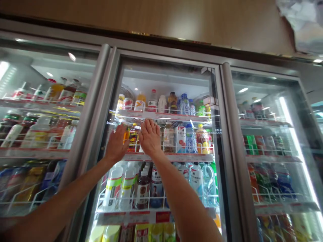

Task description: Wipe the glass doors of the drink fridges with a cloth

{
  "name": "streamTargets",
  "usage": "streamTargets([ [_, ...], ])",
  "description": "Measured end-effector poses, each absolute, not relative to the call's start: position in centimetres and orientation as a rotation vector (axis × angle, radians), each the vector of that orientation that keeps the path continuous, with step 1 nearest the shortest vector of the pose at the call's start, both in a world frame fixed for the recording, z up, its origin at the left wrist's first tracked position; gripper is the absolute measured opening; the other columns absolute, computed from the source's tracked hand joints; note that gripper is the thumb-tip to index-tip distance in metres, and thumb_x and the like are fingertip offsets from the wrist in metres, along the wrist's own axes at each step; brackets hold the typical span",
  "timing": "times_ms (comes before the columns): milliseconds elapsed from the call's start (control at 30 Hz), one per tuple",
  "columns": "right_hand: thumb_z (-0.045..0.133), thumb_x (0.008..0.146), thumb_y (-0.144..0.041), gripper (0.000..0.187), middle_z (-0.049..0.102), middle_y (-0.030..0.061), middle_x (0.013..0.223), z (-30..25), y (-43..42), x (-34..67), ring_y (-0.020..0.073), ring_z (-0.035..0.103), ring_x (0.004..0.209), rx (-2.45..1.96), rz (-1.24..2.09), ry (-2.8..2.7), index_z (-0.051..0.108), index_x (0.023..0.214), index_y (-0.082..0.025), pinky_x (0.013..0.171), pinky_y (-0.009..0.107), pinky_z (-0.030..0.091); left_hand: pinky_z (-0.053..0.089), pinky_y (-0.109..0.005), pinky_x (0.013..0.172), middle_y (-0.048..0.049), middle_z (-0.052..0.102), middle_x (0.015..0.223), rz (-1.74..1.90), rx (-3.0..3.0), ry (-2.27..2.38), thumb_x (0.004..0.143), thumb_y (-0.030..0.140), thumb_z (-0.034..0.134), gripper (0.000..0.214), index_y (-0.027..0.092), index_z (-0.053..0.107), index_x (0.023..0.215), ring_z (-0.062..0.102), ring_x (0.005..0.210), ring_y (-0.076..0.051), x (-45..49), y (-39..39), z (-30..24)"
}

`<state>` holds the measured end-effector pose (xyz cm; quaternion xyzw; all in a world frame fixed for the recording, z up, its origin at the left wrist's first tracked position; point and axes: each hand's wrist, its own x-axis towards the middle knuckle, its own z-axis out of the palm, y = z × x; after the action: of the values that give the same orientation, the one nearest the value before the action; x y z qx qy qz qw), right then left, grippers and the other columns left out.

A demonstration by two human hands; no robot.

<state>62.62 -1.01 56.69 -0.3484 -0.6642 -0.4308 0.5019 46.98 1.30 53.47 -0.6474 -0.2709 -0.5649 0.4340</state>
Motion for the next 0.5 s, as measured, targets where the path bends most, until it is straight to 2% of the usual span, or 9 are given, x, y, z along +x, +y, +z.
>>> streamTargets([
  [100,0.035,0.09,-0.031,0.044,0.028,0.002,0.148,56.2,-0.7,63.8,0.0206,0.015,0.138,-0.891,-1.168,-1.588,0.041,0.133,-0.024,0.111,0.048,0.015,0.023,-0.048,0.109,-0.0142,0.029,0.145,-1.355,-1.522,-0.844,0.09,0.038,0.029,0.055,0.013,0.027,0.139,0.021,0.136,-0.025,44.9,1.8,52.9],
  [233,0.035,0.088,-0.032,0.042,0.035,0.0013,0.144,57.1,-1.3,72.1,0.0205,0.023,0.135,-1.033,-1.126,-1.383,0.047,0.128,-0.027,0.109,0.049,0.017,0.023,-0.044,0.109,-0.0127,0.029,0.145,-1.301,-1.47,-0.854,0.091,0.037,0.028,0.055,0.012,0.027,0.139,0.019,0.137,-0.023,45.1,1.8,52.6],
  [267,0.034,0.088,-0.034,0.042,0.038,0.0035,0.143,57.5,-1.5,74.4,0.0212,0.026,0.134,-1.075,-1.074,-1.255,0.049,0.126,-0.026,0.108,0.049,0.02,0.022,-0.044,0.109,-0.0127,0.029,0.145,-1.295,-1.462,-0.853,0.091,0.036,0.028,0.054,0.012,0.028,0.139,0.018,0.137,-0.023,45.3,1.7,52.6],
  [333,0.024,0.09,-0.032,0.05,0.033,0.0198,0.142,58.2,-1.8,77.6,0.0301,0.023,0.134,-1.118,-1.016,-1.081,0.044,0.13,-0.009,0.103,0.059,0.019,0.022,-0.044,0.109,-0.0127,0.027,0.146,-1.29,-1.461,-0.853,0.09,0.036,0.029,0.055,0.012,0.027,0.139,0.017,0.137,-0.023,45.5,1.6,52.6],
  [400,0.018,0.09,-0.03,0.054,0.028,0.0262,0.142,58.2,-1.7,77.6,0.0325,0.02,0.135,-1.13,-1.012,-1.029,0.039,0.132,-0.002,0.102,0.061,0.018,0.021,-0.045,0.11,-0.0126,0.026,0.146,-1.297,-1.469,-0.852,0.09,0.036,0.029,0.055,0.012,0.026,0.14,0.017,0.138,-0.023,45.5,1.6,52.6],
  [433,0.019,0.09,-0.03,0.053,0.028,0.0225,0.144,57.9,-1.6,76.6,0.0295,0.019,0.135,-1.13,-1.03,-1.054,0.039,0.133,-0.005,0.104,0.057,0.019,0.02,-0.045,0.11,-0.0125,0.025,0.147,-1.3,-1.476,-0.849,0.09,0.037,0.028,0.056,0.012,0.025,0.14,0.017,0.138,-0.023,45.4,1.5,52.6],
  [500,0.029,0.089,-0.032,0.046,0.031,0.0074,0.146,57.0,-1.1,73.6,0.0199,0.021,0.136,-1.097,-1.11,-1.218,0.041,0.132,-0.02,0.109,0.045,0.021,0.021,-0.045,0.109,-0.0123,0.025,0.147,-1.301,-1.49,-0.839,0.091,0.039,0.027,0.056,0.013,0.025,0.14,0.017,0.137,-0.024,45.3,1.5,52.7],
])
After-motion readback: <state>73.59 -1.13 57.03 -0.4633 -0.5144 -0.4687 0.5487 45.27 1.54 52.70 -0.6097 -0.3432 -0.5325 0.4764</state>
